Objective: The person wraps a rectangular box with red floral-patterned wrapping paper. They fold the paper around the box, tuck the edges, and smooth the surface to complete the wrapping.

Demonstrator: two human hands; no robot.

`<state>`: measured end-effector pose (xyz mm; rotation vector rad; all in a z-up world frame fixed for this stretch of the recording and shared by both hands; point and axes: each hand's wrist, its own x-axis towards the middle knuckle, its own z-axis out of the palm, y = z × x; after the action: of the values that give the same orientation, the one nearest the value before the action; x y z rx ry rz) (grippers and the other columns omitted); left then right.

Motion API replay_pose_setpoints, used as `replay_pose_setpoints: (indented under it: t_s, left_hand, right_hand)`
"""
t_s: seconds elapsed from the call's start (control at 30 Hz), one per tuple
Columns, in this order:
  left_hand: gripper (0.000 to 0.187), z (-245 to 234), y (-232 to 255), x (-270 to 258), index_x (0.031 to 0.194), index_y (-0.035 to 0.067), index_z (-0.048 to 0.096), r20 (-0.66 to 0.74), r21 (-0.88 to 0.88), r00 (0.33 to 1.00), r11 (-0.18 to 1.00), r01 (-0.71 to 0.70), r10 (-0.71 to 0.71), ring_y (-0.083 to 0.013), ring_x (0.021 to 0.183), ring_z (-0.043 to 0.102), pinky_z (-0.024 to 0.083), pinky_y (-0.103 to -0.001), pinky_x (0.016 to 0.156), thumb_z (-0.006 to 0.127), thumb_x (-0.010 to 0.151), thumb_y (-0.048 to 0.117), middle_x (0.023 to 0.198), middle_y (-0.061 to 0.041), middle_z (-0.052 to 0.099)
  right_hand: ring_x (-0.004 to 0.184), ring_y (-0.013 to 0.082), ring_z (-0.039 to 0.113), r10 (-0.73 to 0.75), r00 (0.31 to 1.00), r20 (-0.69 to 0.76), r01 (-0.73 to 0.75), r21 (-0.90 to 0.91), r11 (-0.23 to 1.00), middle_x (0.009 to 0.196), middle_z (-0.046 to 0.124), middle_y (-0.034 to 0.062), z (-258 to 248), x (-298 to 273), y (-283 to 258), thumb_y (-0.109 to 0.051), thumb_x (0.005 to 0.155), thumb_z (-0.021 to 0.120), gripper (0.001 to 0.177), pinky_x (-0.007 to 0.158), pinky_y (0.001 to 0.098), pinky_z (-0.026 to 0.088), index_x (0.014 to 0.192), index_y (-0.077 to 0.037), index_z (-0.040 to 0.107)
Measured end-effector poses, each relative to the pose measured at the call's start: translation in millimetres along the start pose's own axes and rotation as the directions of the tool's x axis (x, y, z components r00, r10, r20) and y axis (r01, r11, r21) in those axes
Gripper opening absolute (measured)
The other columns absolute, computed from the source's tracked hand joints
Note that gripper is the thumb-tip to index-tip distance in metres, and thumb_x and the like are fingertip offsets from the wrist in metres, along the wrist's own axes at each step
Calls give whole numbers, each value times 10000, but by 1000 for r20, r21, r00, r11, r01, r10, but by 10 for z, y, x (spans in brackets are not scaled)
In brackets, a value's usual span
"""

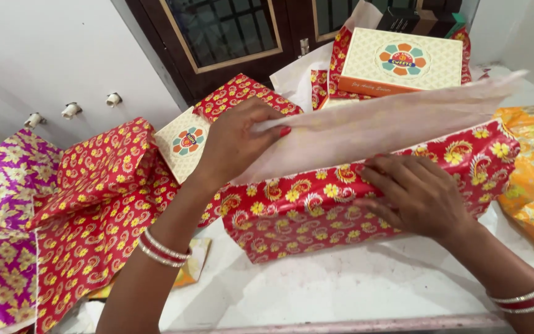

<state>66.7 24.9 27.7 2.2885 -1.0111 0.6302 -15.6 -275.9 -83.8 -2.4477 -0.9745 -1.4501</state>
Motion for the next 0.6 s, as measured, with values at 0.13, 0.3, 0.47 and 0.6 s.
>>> replay_pose_setpoints:
  t_s: [0.13, 0.3, 0.47, 0.6]
  left_hand:
    - [193, -136, 374, -321, 1037, 146, 774, 33, 86, 999, 996, -19, 16, -180, 876, 719, 575, -318, 740, 774, 912, 294, 1026, -20, 712]
    - [104, -101, 665, -678, 1003, 211, 793, 18, 150, 982, 970, -191, 190, -160, 861, 699, 554, -325, 705, 759, 905, 200, 966, 25, 704]
    - [172, 128, 780, -966, 1012, 183, 766, 27, 387, 945, 868, -311, 327, -173, 851, 671, 509, -345, 693, 727, 861, 110, 973, 15, 693]
    - [192, 316, 720, -1103, 1058, 158, 735, 40, 427, 928, 833, -351, 371, -169, 897, 658, 500, -342, 753, 698, 873, 125, 994, 5, 678]
  right_hand:
    - [993, 264, 694, -2, 1000, -6, 2, -12, 1000, 1120, 721, 87, 44, -17, 29, -466, 864, 748, 433, 890, 410, 545, 1060, -80, 749]
    - [1022, 268, 693, -20, 1000, -6, 20, -72, 997, 1098, 713, 90, 131, -110, 100, -484, 875, 735, 402, 919, 424, 532, 1049, -123, 759]
    - [920, 242, 676, -50, 998, -30, 48, -88, 995, 1071, 723, 75, 264, -250, 189, -473, 842, 745, 334, 834, 467, 511, 991, -175, 763]
    - [881, 214, 662, -16, 999, 30, 17, -41, 999, 1010, 730, 51, 388, -392, 294, -441, 873, 759, 355, 804, 472, 505, 1084, -155, 741]
